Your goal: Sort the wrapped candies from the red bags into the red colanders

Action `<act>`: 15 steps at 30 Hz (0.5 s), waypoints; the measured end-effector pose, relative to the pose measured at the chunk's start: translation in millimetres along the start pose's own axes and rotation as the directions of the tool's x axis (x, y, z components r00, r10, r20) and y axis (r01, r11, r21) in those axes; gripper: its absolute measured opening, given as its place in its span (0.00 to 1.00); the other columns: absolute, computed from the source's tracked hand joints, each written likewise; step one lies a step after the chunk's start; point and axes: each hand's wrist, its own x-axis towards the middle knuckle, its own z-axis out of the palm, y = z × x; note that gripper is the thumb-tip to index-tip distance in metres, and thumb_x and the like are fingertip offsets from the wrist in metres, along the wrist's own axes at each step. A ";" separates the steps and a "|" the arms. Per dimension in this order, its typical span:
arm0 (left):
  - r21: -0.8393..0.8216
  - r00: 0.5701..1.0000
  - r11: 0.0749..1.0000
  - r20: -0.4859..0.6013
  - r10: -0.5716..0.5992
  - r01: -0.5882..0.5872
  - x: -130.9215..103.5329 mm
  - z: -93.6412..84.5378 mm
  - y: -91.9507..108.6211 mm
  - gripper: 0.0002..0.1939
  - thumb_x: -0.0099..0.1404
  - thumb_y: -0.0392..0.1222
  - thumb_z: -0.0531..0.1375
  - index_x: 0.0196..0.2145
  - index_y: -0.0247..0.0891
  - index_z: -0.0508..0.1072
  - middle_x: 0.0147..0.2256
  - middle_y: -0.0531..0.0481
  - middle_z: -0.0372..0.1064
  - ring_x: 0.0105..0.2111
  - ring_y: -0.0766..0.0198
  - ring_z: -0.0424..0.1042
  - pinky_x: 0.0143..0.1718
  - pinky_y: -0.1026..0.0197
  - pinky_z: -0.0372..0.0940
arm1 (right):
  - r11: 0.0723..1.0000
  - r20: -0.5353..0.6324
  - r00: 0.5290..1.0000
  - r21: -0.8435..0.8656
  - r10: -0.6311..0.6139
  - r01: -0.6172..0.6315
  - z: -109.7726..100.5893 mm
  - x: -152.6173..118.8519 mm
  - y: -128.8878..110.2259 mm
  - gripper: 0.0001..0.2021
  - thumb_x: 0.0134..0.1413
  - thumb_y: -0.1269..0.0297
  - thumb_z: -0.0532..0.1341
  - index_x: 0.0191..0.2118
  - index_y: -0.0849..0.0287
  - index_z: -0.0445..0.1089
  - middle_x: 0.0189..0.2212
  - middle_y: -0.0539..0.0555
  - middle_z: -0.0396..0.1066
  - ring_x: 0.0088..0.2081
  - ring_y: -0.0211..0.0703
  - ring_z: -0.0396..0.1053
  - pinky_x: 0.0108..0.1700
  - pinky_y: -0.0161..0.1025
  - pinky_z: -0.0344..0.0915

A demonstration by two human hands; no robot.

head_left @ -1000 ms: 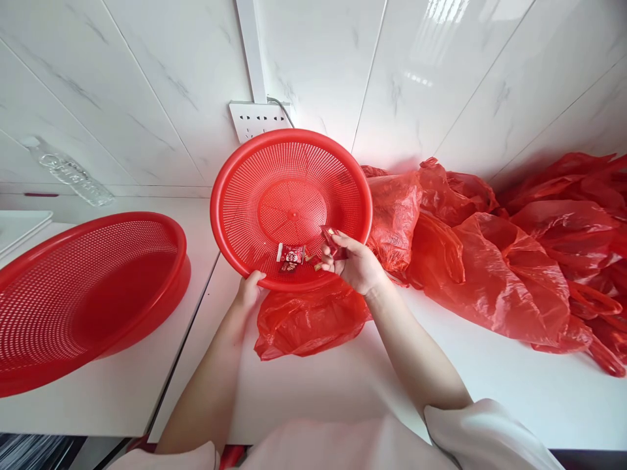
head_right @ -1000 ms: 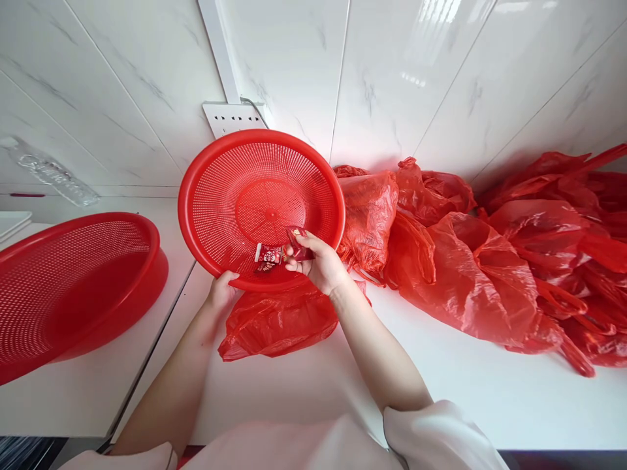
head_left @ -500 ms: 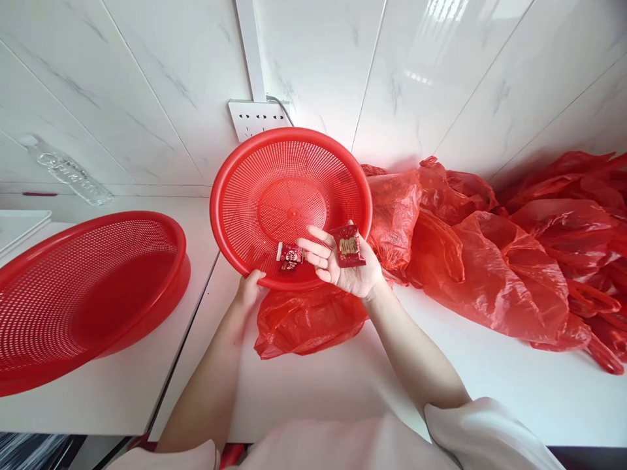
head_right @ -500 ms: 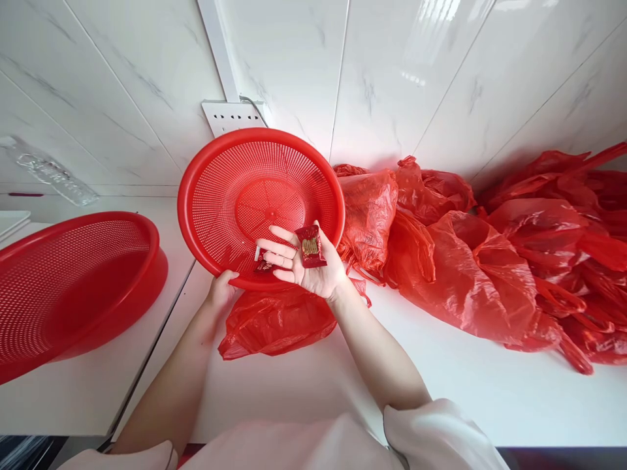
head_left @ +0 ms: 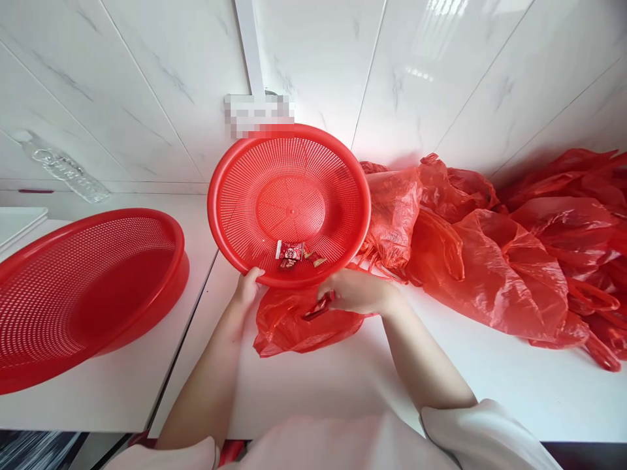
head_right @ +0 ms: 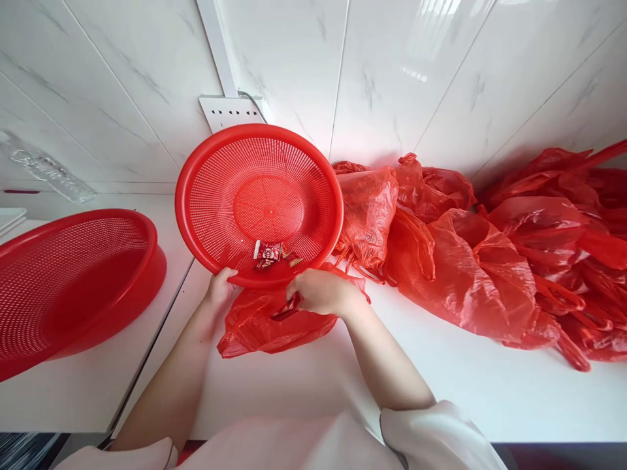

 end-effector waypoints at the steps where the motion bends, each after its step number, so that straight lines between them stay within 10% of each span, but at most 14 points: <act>1: 0.000 1.000 1.000 -0.001 -0.002 0.002 -0.2 0.1 -0.2 0.13 0.45 0.40 0.62 0.31 0.34 0.76 0.31 0.48 0.75 0.35 0.53 0.73 0.38 0.55 0.67 | 0.998 -0.005 0.999 -0.046 0.037 -0.038 3.1 1.0 1.5 0.11 0.46 0.77 0.60 0.31 0.54 0.76 0.29 0.48 0.76 0.32 0.40 0.71 0.33 0.33 0.61; 10: 0.005 1.000 1.000 0.013 -0.024 0.024 -3.8 -1.4 -2.3 0.12 0.47 0.39 0.62 0.31 0.34 0.74 0.29 0.49 0.73 0.31 0.56 0.73 0.35 0.56 0.66 | 0.971 -0.359 0.926 -0.154 0.119 -0.185 27.3 39.6 11.3 0.18 0.64 0.57 0.54 0.54 0.60 0.67 0.54 0.62 0.68 0.54 0.51 0.66 0.53 0.45 0.61; 15: -0.012 0.999 0.999 0.000 -0.037 0.037 -2.7 -1.3 -4.3 0.08 0.47 0.40 0.61 0.27 0.35 0.72 0.25 0.51 0.70 0.30 0.56 0.72 0.32 0.57 0.66 | 0.942 -0.241 0.957 -0.249 0.163 -0.223 43.3 51.7 23.6 0.19 0.65 0.57 0.53 0.55 0.61 0.66 0.53 0.64 0.68 0.55 0.54 0.65 0.61 0.54 0.50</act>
